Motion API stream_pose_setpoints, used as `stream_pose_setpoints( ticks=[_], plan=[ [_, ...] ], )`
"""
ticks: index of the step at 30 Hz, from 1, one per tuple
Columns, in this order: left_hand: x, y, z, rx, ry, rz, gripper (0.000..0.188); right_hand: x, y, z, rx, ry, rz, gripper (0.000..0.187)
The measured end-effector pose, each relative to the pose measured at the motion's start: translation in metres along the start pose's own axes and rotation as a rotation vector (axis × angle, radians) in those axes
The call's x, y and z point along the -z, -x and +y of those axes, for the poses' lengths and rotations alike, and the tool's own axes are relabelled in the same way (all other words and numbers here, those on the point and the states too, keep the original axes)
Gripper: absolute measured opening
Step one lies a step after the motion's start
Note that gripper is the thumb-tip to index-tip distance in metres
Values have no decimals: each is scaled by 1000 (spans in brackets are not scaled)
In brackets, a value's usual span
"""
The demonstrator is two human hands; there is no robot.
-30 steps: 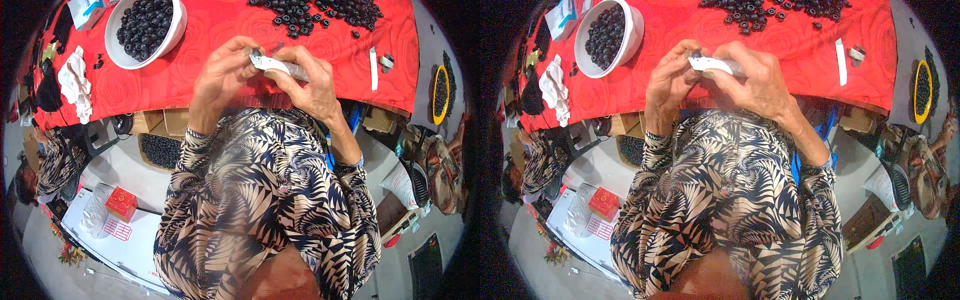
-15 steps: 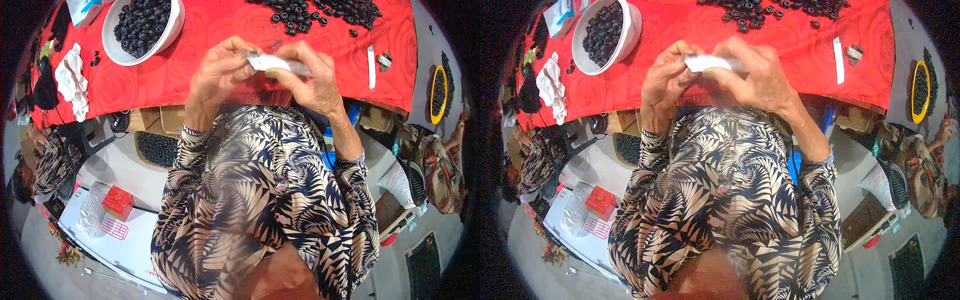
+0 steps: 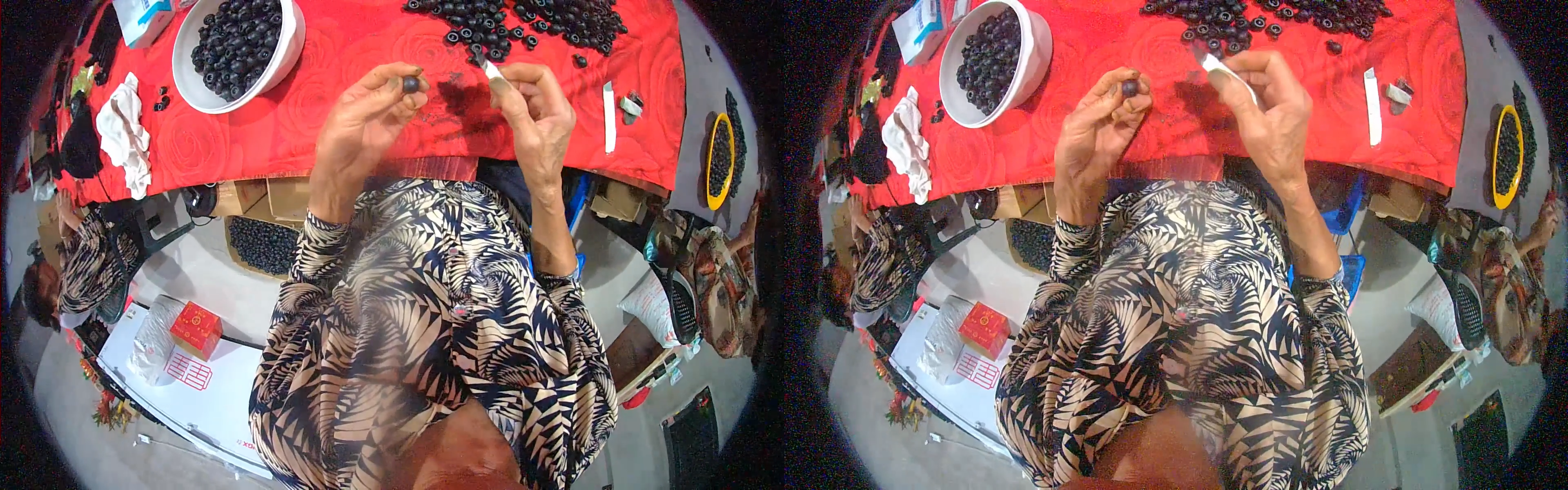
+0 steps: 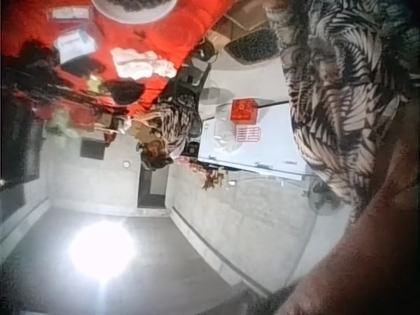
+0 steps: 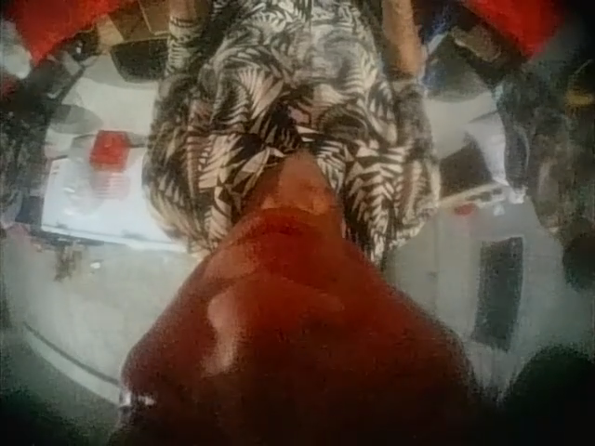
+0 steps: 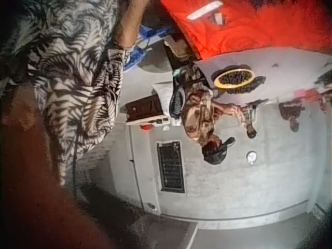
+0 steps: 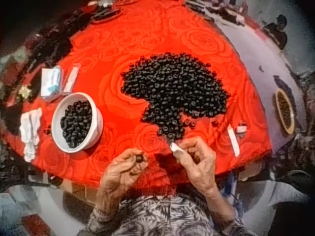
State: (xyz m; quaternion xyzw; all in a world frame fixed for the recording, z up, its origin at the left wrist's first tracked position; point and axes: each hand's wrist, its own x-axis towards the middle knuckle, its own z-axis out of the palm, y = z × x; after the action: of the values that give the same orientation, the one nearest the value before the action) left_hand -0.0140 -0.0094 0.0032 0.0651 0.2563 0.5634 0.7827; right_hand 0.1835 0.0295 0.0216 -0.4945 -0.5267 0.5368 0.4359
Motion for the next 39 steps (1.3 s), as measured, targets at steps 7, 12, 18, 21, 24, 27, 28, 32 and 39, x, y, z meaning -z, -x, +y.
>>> stream_pose_setpoints(
  ticks=[7, 12, 18, 21, 24, 27, 28, 32, 39],
  plan=[
    [2, -9, -4, 9, 117, -95, 24, -3, 4, 0, -95, -68, -8, 16],
    [-3, -8, 0, -18, -4, -42, 23, -10, 4, -5, -92, -135, -62, 16],
    [-10, -10, -11, -5, -20, -80, 20, -8, 10, -11, -179, -61, -15, 15],
    [-9, -9, -12, 8, 17, -83, 16, -8, 11, -11, -176, -34, -17, 14],
    [-10, -5, -10, -17, -13, -25, 19, -11, 11, -13, -170, -42, -16, 15],
    [-9, -2, -6, -77, -16, -11, 15, -12, 11, -14, -162, -41, -23, 15],
    [-11, -1, -5, -80, -17, -12, 15, -12, 12, -14, -157, -28, -26, 15],
    [-29, 12, 13, -205, -219, 113, 15, -11, 13, -16, -171, -34, -35, 15],
    [-38, 22, 77, -972, -1118, 586, 11, -8, 18, -14, -158, -119, -53, 14]
  ],
)
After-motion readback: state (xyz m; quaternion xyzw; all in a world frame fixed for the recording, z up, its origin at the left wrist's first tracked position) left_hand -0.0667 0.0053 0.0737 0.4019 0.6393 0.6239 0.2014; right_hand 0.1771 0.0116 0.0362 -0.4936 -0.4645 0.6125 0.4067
